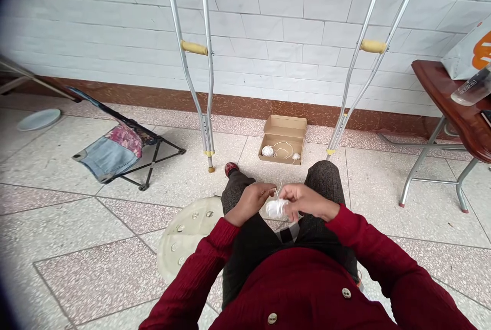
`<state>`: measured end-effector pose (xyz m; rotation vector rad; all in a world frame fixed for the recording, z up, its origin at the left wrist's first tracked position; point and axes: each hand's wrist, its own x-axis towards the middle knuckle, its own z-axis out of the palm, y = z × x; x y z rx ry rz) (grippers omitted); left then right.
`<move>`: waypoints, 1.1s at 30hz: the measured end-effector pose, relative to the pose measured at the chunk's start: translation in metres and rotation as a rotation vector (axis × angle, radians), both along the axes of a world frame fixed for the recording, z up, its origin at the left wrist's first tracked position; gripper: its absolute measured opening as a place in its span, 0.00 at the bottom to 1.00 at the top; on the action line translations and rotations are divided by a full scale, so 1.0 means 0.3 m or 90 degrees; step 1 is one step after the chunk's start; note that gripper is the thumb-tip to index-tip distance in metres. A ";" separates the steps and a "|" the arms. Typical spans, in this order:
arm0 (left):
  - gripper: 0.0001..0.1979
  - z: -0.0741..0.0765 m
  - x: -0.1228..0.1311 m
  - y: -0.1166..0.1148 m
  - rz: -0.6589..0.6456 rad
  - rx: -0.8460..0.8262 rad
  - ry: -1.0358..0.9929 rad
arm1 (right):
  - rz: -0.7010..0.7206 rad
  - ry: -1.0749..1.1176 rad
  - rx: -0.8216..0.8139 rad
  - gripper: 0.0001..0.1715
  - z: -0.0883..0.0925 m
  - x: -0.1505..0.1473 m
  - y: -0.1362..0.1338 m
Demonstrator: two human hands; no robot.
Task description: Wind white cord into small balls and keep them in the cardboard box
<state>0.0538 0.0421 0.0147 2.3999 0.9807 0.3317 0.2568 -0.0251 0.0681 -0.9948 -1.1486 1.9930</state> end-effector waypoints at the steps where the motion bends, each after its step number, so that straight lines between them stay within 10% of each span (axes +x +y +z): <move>1: 0.15 0.009 0.000 0.012 -0.010 0.037 0.023 | 0.022 -0.015 -0.019 0.18 -0.027 -0.007 -0.013; 9: 0.16 0.099 0.045 0.003 -0.033 0.170 0.148 | -0.208 -0.211 -0.112 0.16 -0.297 -0.002 0.053; 16: 0.17 0.053 0.085 -0.063 0.030 0.045 0.019 | -0.497 -0.059 0.008 0.16 -0.194 -0.025 0.158; 22: 0.15 0.002 0.020 -0.036 0.021 0.011 -0.052 | -0.239 0.090 -0.039 0.14 0.005 0.011 0.068; 27: 0.13 0.039 0.017 0.006 -0.001 0.113 -0.025 | 0.014 -0.047 -0.123 0.16 -0.102 -0.020 -0.001; 33: 0.16 0.081 0.048 -0.029 -0.031 0.136 0.043 | -0.395 -0.147 -0.076 0.17 -0.256 -0.017 0.096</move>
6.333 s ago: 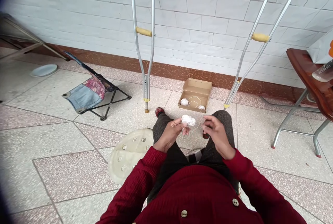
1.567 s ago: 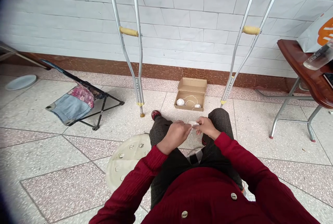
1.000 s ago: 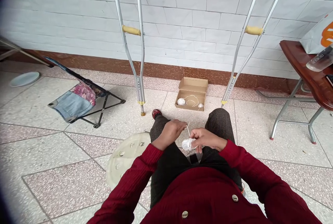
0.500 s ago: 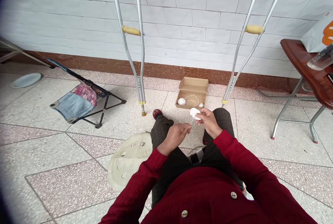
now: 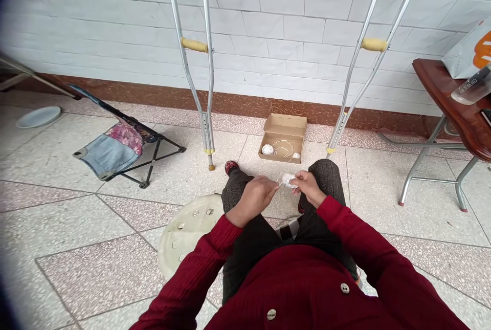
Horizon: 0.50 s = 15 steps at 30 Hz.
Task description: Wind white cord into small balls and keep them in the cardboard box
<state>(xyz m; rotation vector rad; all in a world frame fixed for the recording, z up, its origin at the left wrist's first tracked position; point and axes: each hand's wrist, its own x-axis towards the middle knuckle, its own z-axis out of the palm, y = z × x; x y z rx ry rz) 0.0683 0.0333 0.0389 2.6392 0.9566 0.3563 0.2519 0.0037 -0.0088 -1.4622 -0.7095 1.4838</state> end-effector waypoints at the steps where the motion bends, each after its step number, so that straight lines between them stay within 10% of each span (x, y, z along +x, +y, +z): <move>1: 0.16 -0.009 0.007 -0.016 0.010 -0.027 -0.006 | -0.047 0.004 0.043 0.17 0.013 0.003 0.016; 5: 0.16 -0.066 0.019 -0.050 0.024 -0.149 -0.067 | -0.071 0.080 0.145 0.16 0.144 -0.002 0.023; 9: 0.14 -0.092 -0.012 -0.010 0.048 -0.132 -0.077 | 0.168 0.151 0.098 0.14 0.244 -0.010 -0.057; 12: 0.13 -0.059 -0.037 0.038 0.044 -0.072 -0.053 | 0.373 0.155 0.008 0.14 0.204 -0.014 -0.112; 15: 0.14 0.006 -0.034 0.062 0.030 -0.003 0.010 | 0.366 0.086 -0.056 0.15 0.092 -0.012 -0.102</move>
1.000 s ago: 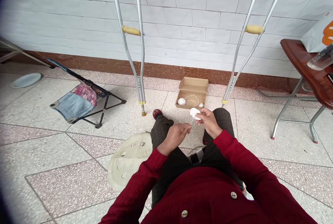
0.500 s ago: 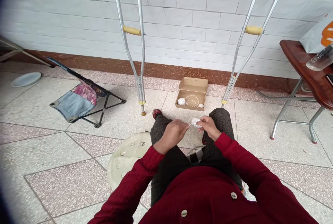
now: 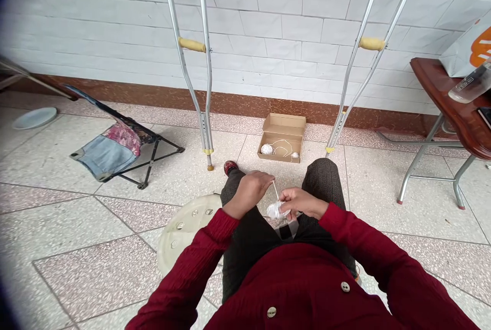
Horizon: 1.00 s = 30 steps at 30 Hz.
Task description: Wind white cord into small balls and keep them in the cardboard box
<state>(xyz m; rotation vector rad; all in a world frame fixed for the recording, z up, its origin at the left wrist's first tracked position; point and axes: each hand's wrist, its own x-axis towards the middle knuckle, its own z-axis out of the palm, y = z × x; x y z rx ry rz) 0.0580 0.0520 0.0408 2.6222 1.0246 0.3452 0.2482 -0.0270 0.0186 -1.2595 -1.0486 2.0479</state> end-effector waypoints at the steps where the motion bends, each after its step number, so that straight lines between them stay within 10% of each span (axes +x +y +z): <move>1: 0.14 0.020 0.007 -0.001 -0.004 0.022 0.025 | -0.070 -0.047 -0.006 0.15 -0.036 0.004 0.019; 6: 0.17 0.027 0.053 -0.060 0.003 0.024 0.046 | -0.445 -0.045 0.087 0.16 -0.068 0.029 0.141; 9: 0.18 -0.028 0.059 -0.095 0.021 -0.055 -0.004 | -0.485 0.048 0.150 0.16 0.016 0.025 0.154; 14: 0.16 -0.076 0.026 -0.072 0.070 -0.121 -0.035 | -0.205 0.099 0.094 0.15 0.131 0.006 0.055; 19: 0.14 -0.022 0.020 -0.007 0.015 -0.024 0.023 | 0.072 0.064 0.018 0.17 0.061 0.007 0.003; 25: 0.17 0.037 0.070 -0.023 0.027 0.022 0.042 | -0.359 -0.090 0.100 0.18 -0.081 0.029 0.116; 30: 0.18 -0.034 0.091 -0.083 0.054 -0.171 -0.059 | -0.466 0.032 0.143 0.16 -0.014 0.014 0.131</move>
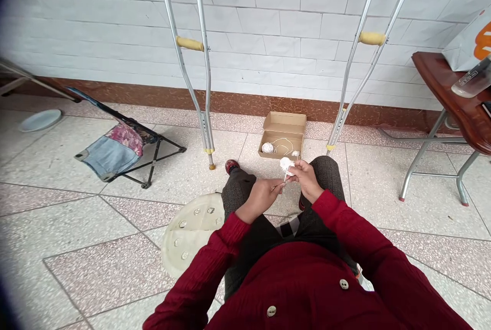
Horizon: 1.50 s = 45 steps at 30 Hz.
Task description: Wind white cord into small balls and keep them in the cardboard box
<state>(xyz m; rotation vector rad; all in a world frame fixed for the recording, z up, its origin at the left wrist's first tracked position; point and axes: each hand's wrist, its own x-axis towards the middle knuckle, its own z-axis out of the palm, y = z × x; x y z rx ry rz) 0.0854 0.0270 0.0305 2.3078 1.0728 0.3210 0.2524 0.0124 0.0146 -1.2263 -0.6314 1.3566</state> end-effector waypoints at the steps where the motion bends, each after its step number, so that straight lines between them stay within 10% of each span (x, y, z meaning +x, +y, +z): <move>1: 0.18 -0.017 -0.006 -0.003 0.007 -0.033 -0.016 | 0.008 0.011 0.004 0.15 0.022 -0.004 -0.008; 9: 0.15 -0.069 -0.066 0.031 0.025 -0.020 0.002 | 0.139 -0.044 0.043 0.13 0.093 -0.010 -0.085; 17: 0.14 0.035 -0.037 0.097 -0.066 0.180 0.114 | 0.292 -0.091 -0.040 0.14 -0.007 -0.012 -0.115; 24: 0.14 0.076 0.005 0.033 -0.077 0.254 0.096 | 0.070 -0.114 -0.007 0.19 -0.101 -0.016 -0.032; 31: 0.14 0.023 -0.025 -0.018 -0.019 0.227 0.016 | -0.044 0.009 0.002 0.18 -0.049 -0.007 0.000; 39: 0.12 -0.083 -0.053 -0.002 -0.025 0.088 -0.040 | 0.217 0.152 0.031 0.15 0.099 -0.010 -0.098; 45: 0.12 -0.021 -0.064 0.081 -0.065 0.186 0.037 | 0.417 0.040 -0.125 0.16 -0.011 -0.004 -0.168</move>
